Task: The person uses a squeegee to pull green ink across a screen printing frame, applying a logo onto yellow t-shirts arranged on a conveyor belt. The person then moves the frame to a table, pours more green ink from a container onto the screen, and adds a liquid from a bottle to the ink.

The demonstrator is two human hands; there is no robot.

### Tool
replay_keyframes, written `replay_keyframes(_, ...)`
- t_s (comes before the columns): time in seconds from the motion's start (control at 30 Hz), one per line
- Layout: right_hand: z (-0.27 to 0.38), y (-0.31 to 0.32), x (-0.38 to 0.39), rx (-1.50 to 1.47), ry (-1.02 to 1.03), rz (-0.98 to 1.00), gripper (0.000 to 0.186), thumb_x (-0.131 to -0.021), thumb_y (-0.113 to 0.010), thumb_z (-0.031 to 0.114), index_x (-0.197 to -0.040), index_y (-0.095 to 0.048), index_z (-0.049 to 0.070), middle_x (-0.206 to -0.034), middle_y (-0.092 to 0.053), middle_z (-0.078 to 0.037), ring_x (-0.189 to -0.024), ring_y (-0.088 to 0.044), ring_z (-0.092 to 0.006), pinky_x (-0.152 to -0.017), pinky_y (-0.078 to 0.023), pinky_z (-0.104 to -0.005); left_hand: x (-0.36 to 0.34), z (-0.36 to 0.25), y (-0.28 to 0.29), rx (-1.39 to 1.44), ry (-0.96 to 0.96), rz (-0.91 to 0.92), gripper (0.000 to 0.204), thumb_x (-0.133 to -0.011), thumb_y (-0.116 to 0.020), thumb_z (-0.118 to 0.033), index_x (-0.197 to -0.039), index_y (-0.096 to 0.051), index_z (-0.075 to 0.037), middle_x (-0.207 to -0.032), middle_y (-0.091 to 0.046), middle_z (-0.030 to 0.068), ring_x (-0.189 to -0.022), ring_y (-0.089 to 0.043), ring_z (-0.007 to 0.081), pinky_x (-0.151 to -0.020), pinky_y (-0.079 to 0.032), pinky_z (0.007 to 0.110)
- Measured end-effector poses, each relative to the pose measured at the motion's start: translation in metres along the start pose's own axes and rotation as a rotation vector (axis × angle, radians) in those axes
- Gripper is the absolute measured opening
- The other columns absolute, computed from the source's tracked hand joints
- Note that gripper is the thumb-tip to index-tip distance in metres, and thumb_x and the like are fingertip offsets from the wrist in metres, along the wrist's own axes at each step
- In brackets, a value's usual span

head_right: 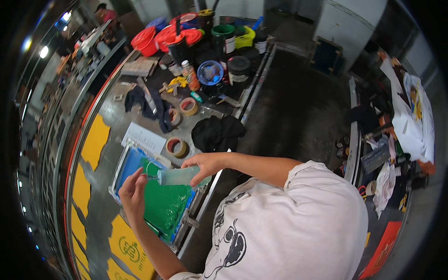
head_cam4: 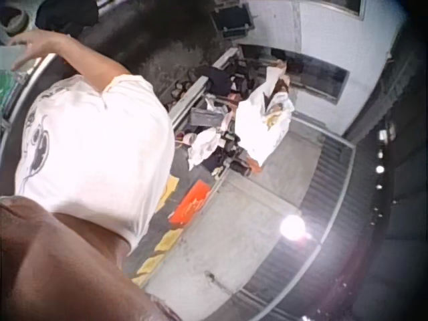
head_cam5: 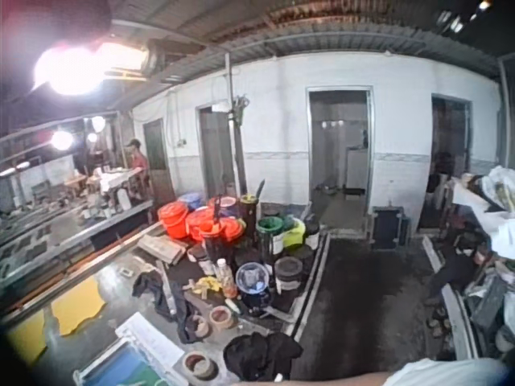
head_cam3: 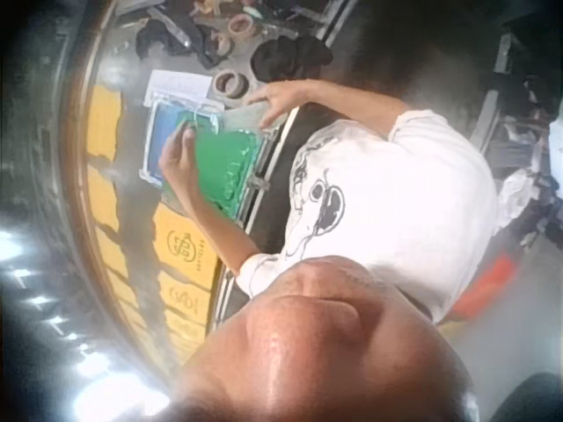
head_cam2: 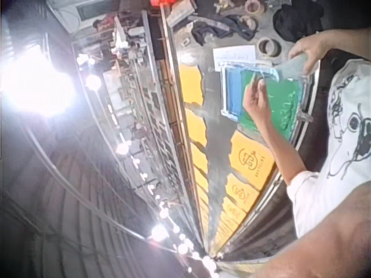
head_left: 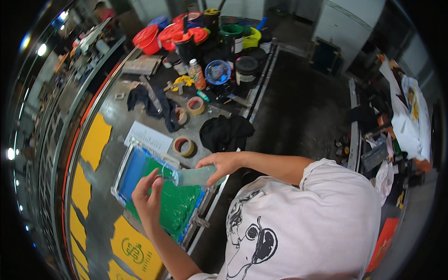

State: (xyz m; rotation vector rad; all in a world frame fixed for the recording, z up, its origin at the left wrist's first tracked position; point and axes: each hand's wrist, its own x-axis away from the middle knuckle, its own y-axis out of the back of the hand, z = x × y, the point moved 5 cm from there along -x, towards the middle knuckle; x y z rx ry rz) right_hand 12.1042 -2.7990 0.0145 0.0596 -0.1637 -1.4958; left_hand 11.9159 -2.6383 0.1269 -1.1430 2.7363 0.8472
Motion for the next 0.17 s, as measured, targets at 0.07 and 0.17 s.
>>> replay_keyframes(0.07,0.022,0.012,0.016,-0.021,0.044,-0.048,0.062,-0.081,-0.084,0.028,-0.131,-0.058,0.003,-0.119,-0.067,-0.007,-0.111,-0.061,-0.0134,-0.095,-0.049,-0.0295,0.011,0.01,0.009,0.223,0.007,-0.101,0.037,-0.1,-0.067,-0.032,-0.117,-0.071,0.001,-0.093,-0.071,0.0079,-0.08,-0.064,0.0155,-0.073,-0.05,0.029)
replay_keyframes(0.17,0.04,0.06,0.051,-0.066,0.148,-0.202,0.061,-0.081,-0.085,0.031,-0.13,-0.055,0.01,-0.115,-0.067,-0.007,-0.107,-0.062,-0.0137,-0.096,-0.049,-0.0326,0.028,0.071,0.023,0.406,0.066,-0.155,0.044,-0.102,-0.062,-0.038,-0.13,-0.067,-0.005,-0.104,-0.073,0.0108,-0.092,-0.068,0.0189,-0.084,-0.053,0.031)
